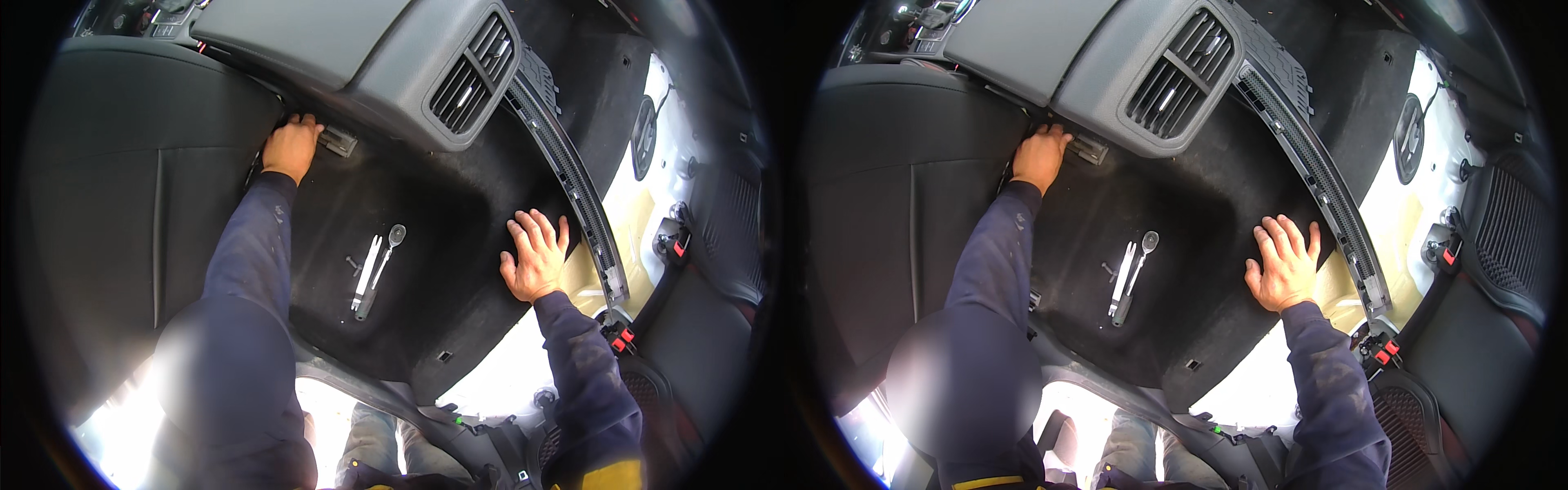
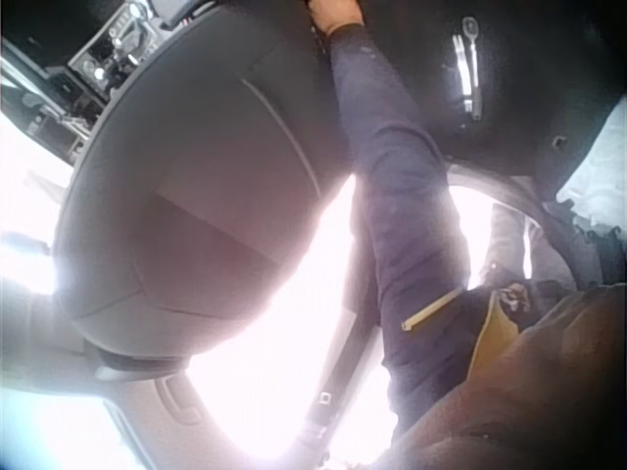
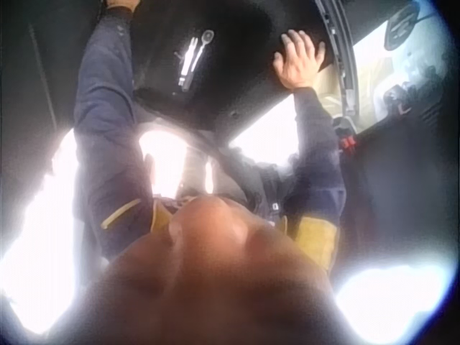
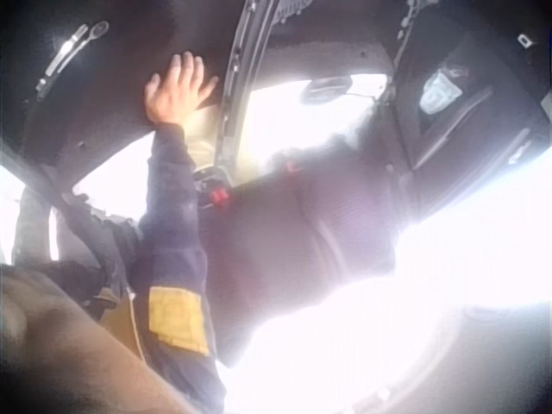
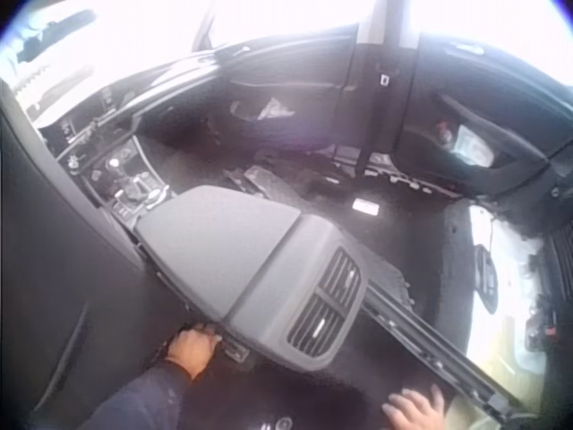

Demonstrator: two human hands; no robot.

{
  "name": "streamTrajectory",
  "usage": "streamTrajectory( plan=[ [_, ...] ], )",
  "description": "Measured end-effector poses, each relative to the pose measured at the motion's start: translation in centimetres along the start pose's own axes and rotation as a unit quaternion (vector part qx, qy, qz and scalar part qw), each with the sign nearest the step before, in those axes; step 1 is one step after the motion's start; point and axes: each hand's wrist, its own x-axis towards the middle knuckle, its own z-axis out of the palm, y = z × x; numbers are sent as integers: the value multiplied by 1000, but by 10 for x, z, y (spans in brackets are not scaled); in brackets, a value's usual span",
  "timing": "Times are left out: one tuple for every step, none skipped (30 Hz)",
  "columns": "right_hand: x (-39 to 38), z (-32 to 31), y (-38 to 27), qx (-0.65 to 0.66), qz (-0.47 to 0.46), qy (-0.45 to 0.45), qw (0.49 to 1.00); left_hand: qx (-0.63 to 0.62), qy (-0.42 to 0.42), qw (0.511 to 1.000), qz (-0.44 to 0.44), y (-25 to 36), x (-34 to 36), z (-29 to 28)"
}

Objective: The person uses a ratchet and extension to remove bolts from the rear seat area, then moves to the front passenger side to remove a floor mat and access the seat rail. The person also opens the trunk and retrieves a red container before returning to the front seat area.

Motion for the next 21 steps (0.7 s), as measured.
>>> streamTrajectory(
  plan=[
    [0, 0, 0, 3, -1, 2, 1000, -16, 42, 998, 42, 0, -1, 1],
    [0, 0, -1, 3, -2, 1, 1000, -25, 46, 996, 73, -1, -1, 1],
    [0, 0, 0, 0, -1, -2, 1000, -17, 69, 995, 63, -1, -2, 2],
    [1, 0, 0, 1, -2, 3, 1000, -2, 51, 998, 42, -3, -1, 3],
    [1, 0, 0, 1, -2, 5, 1000, 15, 27, 999, 11, -3, -1, 4],
    [0, 0, -1, -1, -1, 3, 1000, 6, 14, 1000, -6, -4, 0, 4],
    [0, 0, -1, 1, -1, 5, 1000, -1, 5, 1000, 4, -3, 0, 5],
    [0, -1, -1, 2, -1, 4, 1000, -8, 31, 999, 19, -4, 1, 4],
    [0, -1, -1, 0, -1, 3, 1000, -21, 60, 997, 45, -3, 2, 4],
    [1, 0, -1, 3, -1, 3, 1000, -5, 55, 998, 43, -3, 2, 4],
    [1, 0, -1, 3, -1, 2, 1000, 4, 52, 997, 52, -3, 3, 4],
    [1, 0, -1, 0, 1, -2, 1000, 21, 20, 999, 40, -3, 2, 4],
    [1, 0, 0, 1, -1, 3, 1000, 15, 21, 999, 28, -2, 2, 4],
    [1, 0, 0, 2, -1, 5, 1000, 19, -8, 1000, -3, -2, 2, 4],
    [1, 0, 0, 0, -1, 5, 1000, 19, -2, 1000, -22, -2, 1, 4],
    [0, 0, 0, 2, -2, 6, 1000, 8, -8, 1000, -10, -2, 0, 4],
    [0, 0, -1, 3, -1, 6, 1000, -5, 22, 1000, 15, -2, 0, 4],
    [0, 0, 0, 1, -1, 3, 1000, -23, 31, 998, 41, -2, 0, 4],
    [1, 0, 0, 2, -2, 6, 1000, -8, 44, 998, 46, -2, 0, 3],
    [0, 0, 0, 1, -2, 5, 1000, 2, 36, 998, 51, -2, 0, 3],
    [0, 0, 0, -1, -1, 1, 1000, 27, -3, 999, 33, -1, 0, 2]
  ],
)
